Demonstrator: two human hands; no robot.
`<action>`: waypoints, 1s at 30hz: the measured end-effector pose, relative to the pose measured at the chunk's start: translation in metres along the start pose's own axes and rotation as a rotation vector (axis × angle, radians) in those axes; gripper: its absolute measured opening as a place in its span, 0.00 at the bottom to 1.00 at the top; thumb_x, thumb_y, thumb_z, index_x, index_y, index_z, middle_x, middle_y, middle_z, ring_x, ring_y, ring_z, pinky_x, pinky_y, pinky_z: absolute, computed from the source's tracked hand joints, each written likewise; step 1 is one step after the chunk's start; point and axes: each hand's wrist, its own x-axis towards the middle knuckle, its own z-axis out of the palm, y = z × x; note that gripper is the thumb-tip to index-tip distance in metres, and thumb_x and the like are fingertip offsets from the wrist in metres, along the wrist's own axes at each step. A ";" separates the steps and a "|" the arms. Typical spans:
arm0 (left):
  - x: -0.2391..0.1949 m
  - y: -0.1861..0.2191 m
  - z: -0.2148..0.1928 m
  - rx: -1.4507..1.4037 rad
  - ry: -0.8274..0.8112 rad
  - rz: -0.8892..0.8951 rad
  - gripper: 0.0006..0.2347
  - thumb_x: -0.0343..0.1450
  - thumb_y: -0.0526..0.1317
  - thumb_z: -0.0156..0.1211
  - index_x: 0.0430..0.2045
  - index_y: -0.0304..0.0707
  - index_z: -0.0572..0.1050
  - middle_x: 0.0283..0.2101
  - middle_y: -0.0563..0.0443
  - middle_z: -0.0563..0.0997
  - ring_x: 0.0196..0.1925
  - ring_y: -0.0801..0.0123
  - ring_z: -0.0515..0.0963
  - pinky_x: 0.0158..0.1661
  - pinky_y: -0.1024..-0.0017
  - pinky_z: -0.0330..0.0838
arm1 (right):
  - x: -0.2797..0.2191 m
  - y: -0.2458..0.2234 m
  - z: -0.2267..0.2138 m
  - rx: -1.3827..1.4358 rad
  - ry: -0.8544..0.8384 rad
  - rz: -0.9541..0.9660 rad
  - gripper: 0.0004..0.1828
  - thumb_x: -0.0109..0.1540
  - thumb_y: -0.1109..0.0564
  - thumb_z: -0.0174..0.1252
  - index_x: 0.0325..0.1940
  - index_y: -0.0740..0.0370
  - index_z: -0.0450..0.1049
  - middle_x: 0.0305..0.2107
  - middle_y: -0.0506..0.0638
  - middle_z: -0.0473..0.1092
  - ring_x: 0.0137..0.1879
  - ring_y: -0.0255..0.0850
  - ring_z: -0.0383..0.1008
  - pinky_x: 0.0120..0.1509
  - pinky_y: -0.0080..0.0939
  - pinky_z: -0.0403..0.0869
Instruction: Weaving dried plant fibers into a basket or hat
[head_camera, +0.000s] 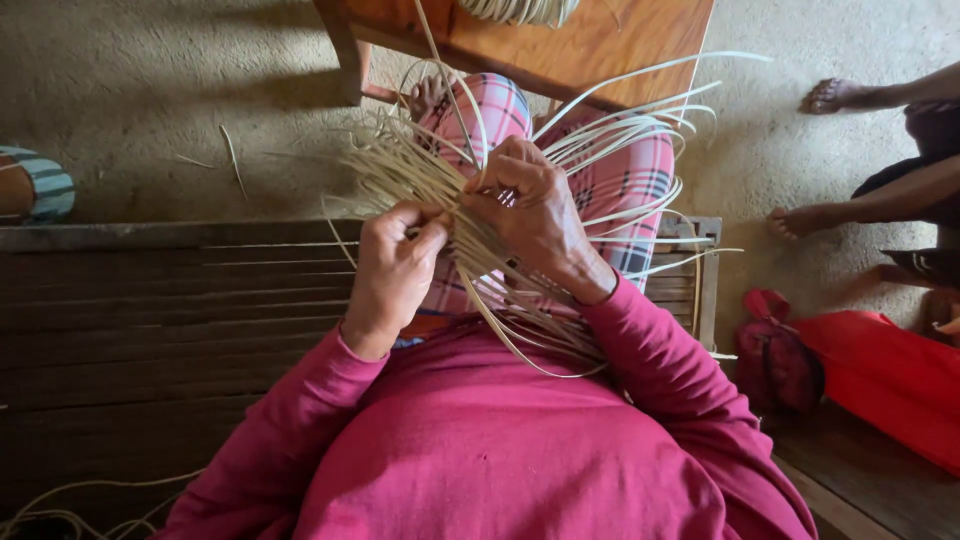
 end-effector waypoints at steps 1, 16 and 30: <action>0.000 0.008 0.000 0.023 -0.003 0.072 0.07 0.72 0.32 0.58 0.26 0.29 0.81 0.24 0.43 0.79 0.31 0.71 0.74 0.33 0.65 0.72 | 0.000 0.002 0.000 0.010 0.015 0.007 0.06 0.60 0.60 0.71 0.37 0.63 0.80 0.32 0.54 0.68 0.37 0.40 0.68 0.41 0.37 0.69; -0.009 -0.001 -0.005 0.171 0.007 0.187 0.07 0.71 0.32 0.56 0.21 0.33 0.74 0.21 0.48 0.72 0.26 0.68 0.72 0.31 0.67 0.68 | 0.008 -0.033 -0.063 -0.305 -0.040 -0.170 0.07 0.62 0.71 0.58 0.43 0.67 0.78 0.41 0.56 0.73 0.39 0.47 0.77 0.38 0.41 0.74; -0.006 0.016 0.003 0.256 0.013 0.121 0.04 0.71 0.31 0.58 0.29 0.27 0.80 0.19 0.42 0.72 0.27 0.75 0.69 0.23 0.68 0.68 | 0.041 -0.001 -0.010 0.043 -0.451 -0.337 0.05 0.61 0.63 0.60 0.36 0.56 0.79 0.31 0.50 0.76 0.40 0.54 0.81 0.47 0.50 0.78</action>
